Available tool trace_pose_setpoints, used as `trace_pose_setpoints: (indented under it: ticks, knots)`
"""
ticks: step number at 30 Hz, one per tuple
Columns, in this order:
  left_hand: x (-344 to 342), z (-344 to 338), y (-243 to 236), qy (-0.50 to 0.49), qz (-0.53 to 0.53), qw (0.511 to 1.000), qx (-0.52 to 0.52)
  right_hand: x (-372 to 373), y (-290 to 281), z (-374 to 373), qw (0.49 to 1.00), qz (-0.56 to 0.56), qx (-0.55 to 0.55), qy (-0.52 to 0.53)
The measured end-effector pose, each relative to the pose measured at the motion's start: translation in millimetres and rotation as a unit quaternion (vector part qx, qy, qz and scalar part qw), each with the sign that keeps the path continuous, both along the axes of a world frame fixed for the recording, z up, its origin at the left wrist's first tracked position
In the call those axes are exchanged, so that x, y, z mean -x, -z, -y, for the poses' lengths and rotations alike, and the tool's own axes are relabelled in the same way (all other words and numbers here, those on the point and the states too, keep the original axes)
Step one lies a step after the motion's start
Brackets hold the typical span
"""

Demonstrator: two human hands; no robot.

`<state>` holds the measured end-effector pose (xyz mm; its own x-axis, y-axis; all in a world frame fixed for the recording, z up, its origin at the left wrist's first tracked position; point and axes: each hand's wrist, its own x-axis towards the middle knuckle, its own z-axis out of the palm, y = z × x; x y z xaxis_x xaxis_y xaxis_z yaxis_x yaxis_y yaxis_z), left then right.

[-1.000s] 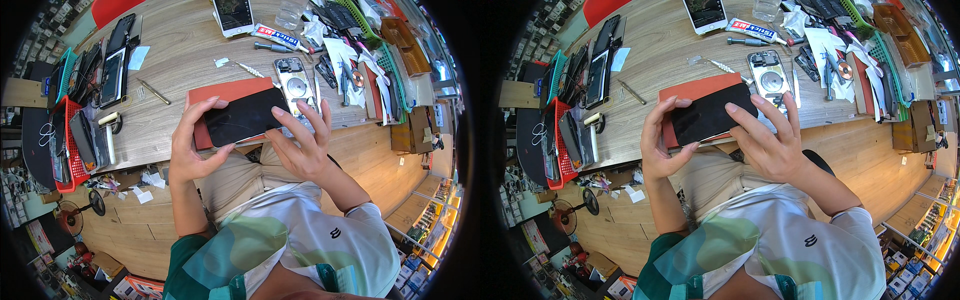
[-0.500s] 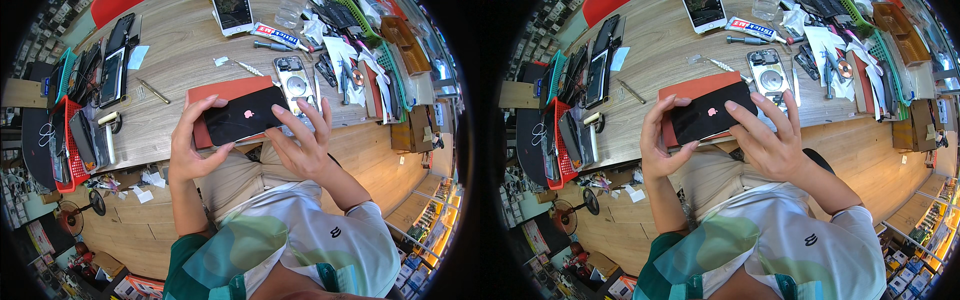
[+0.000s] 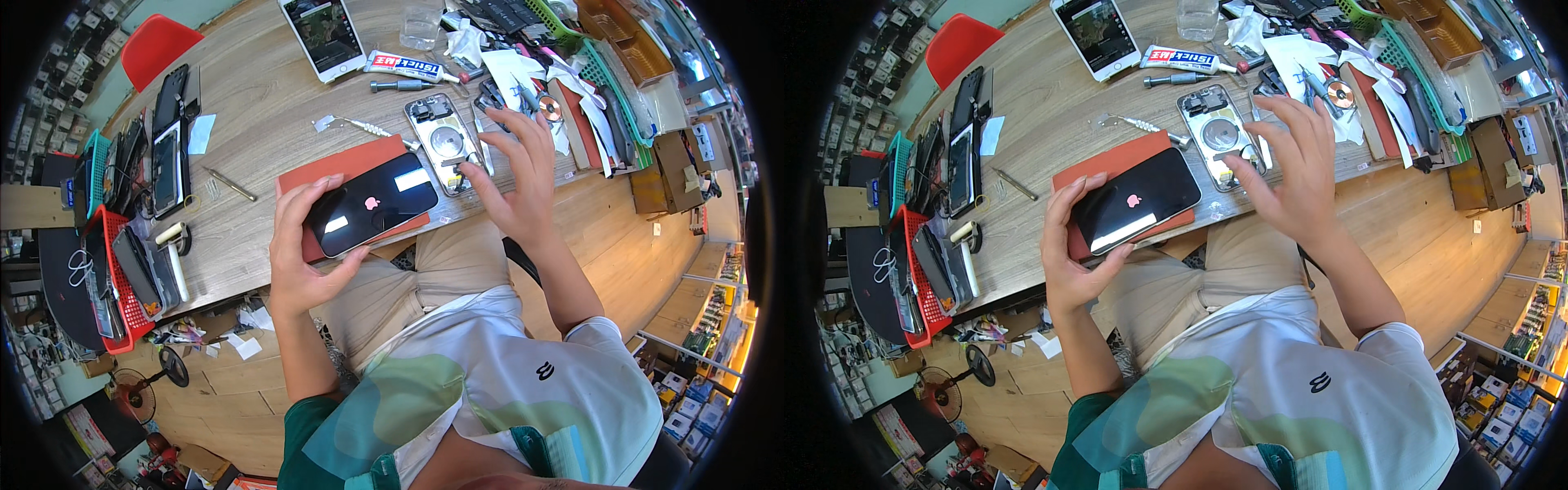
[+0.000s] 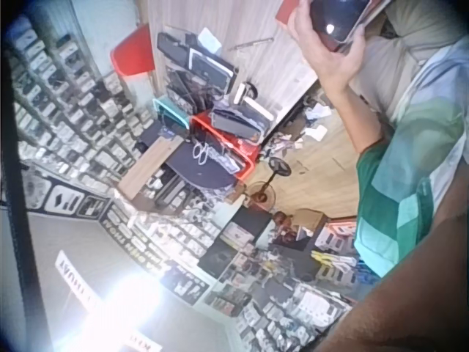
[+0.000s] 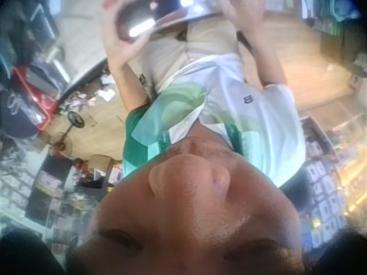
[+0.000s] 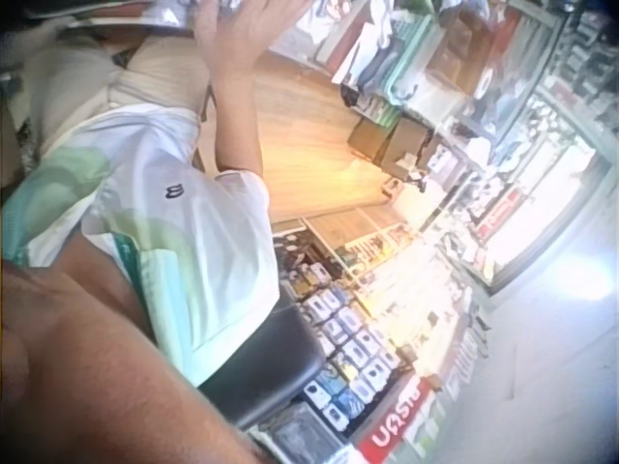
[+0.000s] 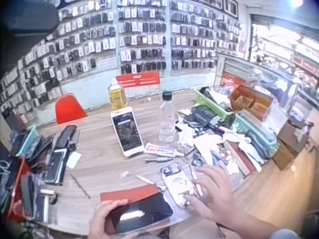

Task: The person uses tweezers to adjust internal components of a disassembled smartphone, then places the screen assembly onto the chassis and secures it with a screwdriver. The person handles the phone, screen, and tools throughout the process.

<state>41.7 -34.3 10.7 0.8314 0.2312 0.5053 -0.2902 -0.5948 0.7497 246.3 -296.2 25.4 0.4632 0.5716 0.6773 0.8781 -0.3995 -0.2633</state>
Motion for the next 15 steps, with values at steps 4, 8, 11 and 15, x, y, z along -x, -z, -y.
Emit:
trace_pose_setpoints:
  ticks: [4, 8, 11, 15]
  knots:
    - [-5.6, 7.6, -12.8, -0.053, -0.02, 0.991, -0.124, -5.7, 2.4, 4.7, 0.999, -0.031, 0.043, -0.001]
    - [-6.4, 13.3, -22.6, -0.076, -0.039, 0.983, -0.165, 9.2, -2.4, 6.4, 0.995, -0.028, 0.099, 0.005]
    - [-6.8, 18.3, -18.0, -0.093, -0.019, 0.984, -0.149, 17.3, -2.6, 6.7, 0.992, -0.02, 0.123, 0.022]
    - [2.5, 32.3, -9.8, -0.161, -0.02, 0.983, -0.086, 21.6, 3.6, 2.2, 0.991, -0.04, 0.12, 0.037]
